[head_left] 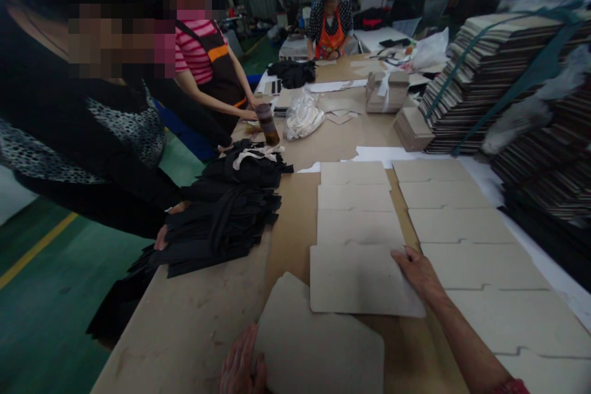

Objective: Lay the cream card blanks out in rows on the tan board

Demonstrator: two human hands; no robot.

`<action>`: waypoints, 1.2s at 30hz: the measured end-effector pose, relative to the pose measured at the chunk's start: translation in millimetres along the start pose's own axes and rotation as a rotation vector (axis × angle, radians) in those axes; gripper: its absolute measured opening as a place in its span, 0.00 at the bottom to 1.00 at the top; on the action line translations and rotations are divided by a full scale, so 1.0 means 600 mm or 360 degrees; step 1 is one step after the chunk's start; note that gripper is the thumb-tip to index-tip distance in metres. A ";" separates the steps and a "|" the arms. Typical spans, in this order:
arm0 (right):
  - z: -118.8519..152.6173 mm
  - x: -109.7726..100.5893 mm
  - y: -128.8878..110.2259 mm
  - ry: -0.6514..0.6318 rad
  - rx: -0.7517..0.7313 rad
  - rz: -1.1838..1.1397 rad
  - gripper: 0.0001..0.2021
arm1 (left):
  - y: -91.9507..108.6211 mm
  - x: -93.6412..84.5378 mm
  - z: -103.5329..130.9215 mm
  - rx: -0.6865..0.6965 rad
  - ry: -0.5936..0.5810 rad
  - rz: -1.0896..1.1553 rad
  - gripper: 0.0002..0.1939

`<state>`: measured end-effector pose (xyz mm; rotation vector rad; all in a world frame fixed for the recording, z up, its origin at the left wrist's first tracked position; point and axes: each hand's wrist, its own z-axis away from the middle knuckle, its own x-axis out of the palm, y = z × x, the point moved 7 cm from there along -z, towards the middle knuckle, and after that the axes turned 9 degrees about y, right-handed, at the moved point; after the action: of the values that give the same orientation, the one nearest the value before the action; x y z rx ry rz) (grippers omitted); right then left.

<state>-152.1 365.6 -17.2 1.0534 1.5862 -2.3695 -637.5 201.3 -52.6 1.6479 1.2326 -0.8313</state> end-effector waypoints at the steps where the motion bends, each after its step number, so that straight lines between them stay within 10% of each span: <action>1: -0.007 0.002 0.005 0.0014 -0.0024 0.0049 0.21 | -0.002 0.001 0.001 -0.0009 -0.0002 0.0003 0.26; 16: -0.024 0.000 0.022 0.0211 -0.0306 0.0612 0.22 | 0.005 -0.001 -0.005 0.0117 0.0011 -0.0047 0.30; 21: 0.089 -0.013 0.000 0.0421 -0.0643 0.0561 0.27 | 0.016 -0.008 -0.012 0.0079 0.0011 -0.0033 0.27; 27: 0.273 0.075 0.061 -0.0103 -0.0187 0.0129 0.24 | 0.013 -0.008 -0.009 0.0041 -0.0009 -0.0020 0.24; 36: 0.307 0.115 0.051 -0.0150 -0.0415 0.0437 0.24 | 0.007 -0.013 -0.013 -0.0139 -0.0015 0.0207 0.25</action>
<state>-280.5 215.0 -42.0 1.0140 1.5514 -1.9457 -635.6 205.3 -41.4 1.6330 1.1263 -0.6950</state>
